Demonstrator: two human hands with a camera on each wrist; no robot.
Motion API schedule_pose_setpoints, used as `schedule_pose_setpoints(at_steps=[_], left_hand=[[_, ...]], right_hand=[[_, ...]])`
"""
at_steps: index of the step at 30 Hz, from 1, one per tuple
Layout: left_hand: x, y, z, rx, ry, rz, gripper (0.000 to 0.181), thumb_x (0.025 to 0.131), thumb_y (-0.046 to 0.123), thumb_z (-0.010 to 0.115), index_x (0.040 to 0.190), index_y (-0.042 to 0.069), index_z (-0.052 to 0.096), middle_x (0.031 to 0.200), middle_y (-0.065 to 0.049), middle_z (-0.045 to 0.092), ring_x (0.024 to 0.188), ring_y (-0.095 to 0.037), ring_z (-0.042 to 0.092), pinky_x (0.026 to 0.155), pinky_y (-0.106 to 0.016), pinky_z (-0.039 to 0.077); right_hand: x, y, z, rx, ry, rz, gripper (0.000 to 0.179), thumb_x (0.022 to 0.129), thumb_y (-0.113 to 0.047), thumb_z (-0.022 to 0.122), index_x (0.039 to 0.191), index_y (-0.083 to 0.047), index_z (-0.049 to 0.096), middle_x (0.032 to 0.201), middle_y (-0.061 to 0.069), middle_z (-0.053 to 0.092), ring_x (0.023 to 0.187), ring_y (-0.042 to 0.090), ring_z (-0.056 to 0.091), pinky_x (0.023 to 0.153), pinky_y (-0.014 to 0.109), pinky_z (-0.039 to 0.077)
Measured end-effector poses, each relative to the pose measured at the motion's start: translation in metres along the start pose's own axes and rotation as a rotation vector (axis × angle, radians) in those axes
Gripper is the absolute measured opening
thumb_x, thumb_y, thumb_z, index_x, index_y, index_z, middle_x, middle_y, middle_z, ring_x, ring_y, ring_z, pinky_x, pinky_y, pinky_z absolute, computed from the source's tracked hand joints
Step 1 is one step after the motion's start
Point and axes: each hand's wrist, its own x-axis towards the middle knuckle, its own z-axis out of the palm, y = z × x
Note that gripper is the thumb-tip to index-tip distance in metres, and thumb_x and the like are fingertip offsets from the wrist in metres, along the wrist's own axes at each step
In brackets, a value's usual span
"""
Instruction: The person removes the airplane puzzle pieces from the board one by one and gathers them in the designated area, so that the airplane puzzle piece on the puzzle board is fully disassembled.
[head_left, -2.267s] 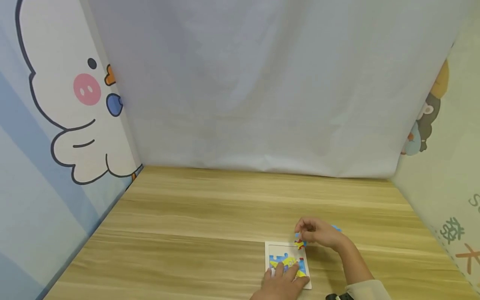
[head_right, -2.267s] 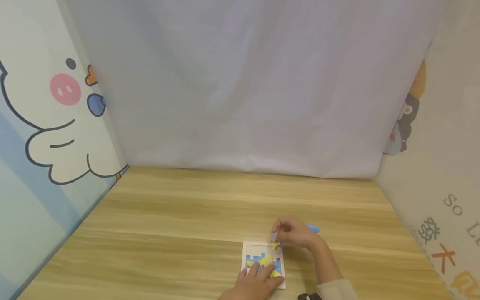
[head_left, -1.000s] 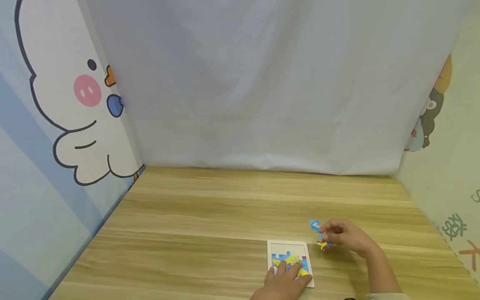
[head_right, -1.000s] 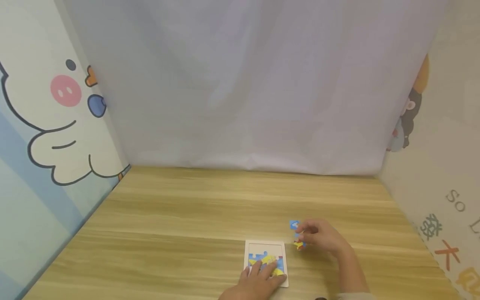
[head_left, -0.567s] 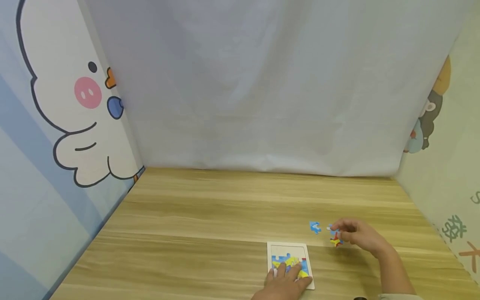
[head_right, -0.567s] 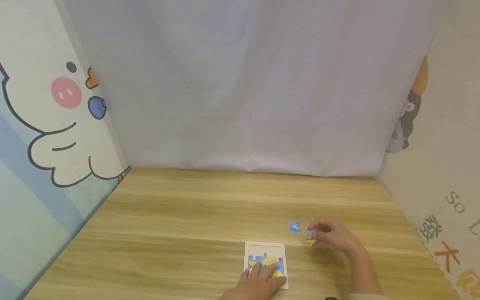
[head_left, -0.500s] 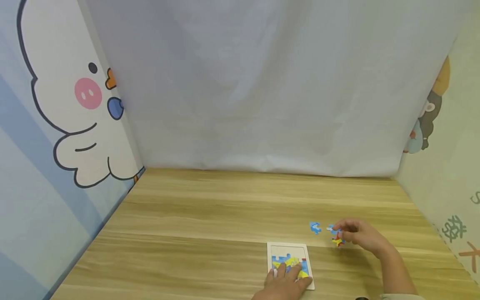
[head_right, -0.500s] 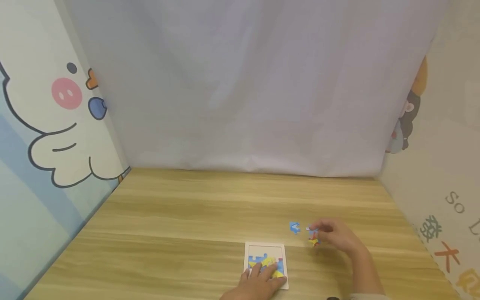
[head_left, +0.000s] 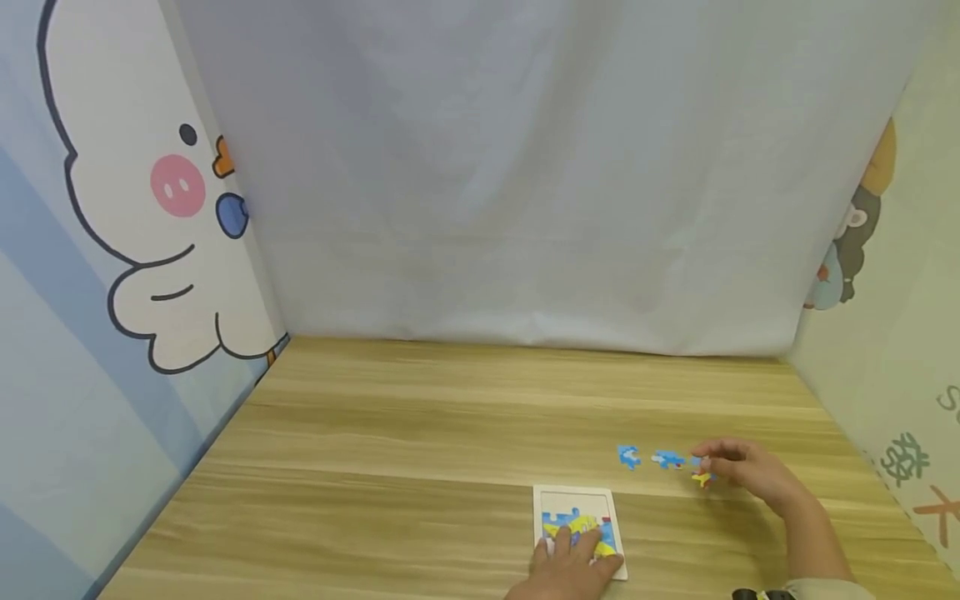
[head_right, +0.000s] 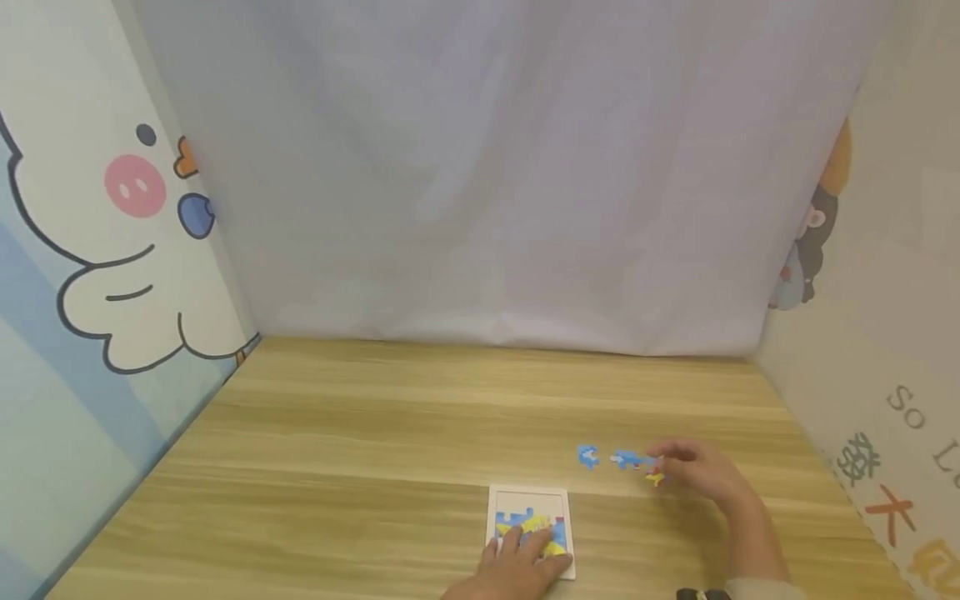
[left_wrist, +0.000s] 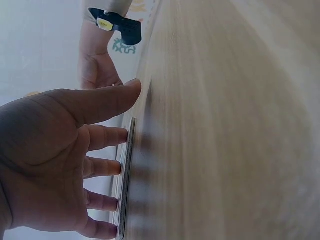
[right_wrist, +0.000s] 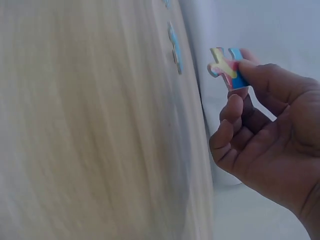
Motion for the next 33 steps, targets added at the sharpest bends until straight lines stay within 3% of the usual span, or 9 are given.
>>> schedule_pose_setpoints(at_steps=[4, 9, 17, 26, 33], left_hand=[[-0.001, 0.001, 0.000, 0.010, 0.000, 0.000, 0.061, 0.079, 0.066, 0.054, 0.133, 0.037, 0.050, 0.140, 0.008, 0.032, 0.128, -0.032, 0.030, 0.094, -0.056, 0.034], [0.000, 0.002, 0.000, 0.015, -0.003, 0.006, 0.061, 0.080, 0.066, 0.052, 0.133, 0.036, 0.049, 0.140, 0.008, 0.031, 0.128, -0.031, 0.029, 0.094, -0.056, 0.033], [0.001, 0.002, 0.000, 0.032, -0.006, -0.005, 0.063, 0.078, 0.066, 0.054, 0.133, 0.037, 0.049, 0.140, 0.009, 0.032, 0.128, -0.029, 0.029, 0.094, -0.055, 0.034], [0.000, 0.001, -0.001, 0.021, -0.005, -0.010, 0.063, 0.078, 0.066, 0.054, 0.133, 0.036, 0.050, 0.138, 0.010, 0.032, 0.127, -0.031, 0.030, 0.093, -0.056, 0.034], [0.001, 0.001, -0.001, 0.013, -0.003, -0.012, 0.063, 0.078, 0.065, 0.055, 0.133, 0.035, 0.050, 0.139, 0.009, 0.033, 0.127, -0.032, 0.030, 0.093, -0.058, 0.033]], right_hand=[[0.002, 0.007, -0.006, -0.006, 0.008, -0.001, 0.037, 0.093, -0.015, 0.055, 0.117, 0.012, 0.051, 0.108, 0.018, 0.059, 0.099, 0.028, 0.054, 0.082, 0.049, 0.046], [0.007, 0.014, -0.011, -0.004, -0.001, 0.001, 0.036, 0.093, -0.013, 0.056, 0.115, 0.015, 0.051, 0.103, 0.017, 0.060, 0.091, 0.025, 0.057, 0.080, 0.039, 0.049], [0.019, 0.021, -0.010, -0.136, 0.074, 0.035, 0.026, 0.089, -0.009, 0.060, 0.105, 0.012, 0.059, 0.091, 0.009, 0.062, 0.081, 0.020, 0.055, 0.068, 0.030, 0.047], [0.027, 0.025, -0.006, -0.115, 0.123, 0.056, 0.023, 0.088, -0.002, 0.060, 0.102, 0.016, 0.059, 0.087, 0.010, 0.065, 0.072, 0.020, 0.061, 0.063, 0.028, 0.050], [0.028, 0.025, -0.008, -0.178, 0.140, 0.063, 0.023, 0.088, -0.004, 0.060, 0.103, 0.014, 0.061, 0.089, 0.011, 0.065, 0.074, 0.018, 0.056, 0.062, 0.027, 0.047]])
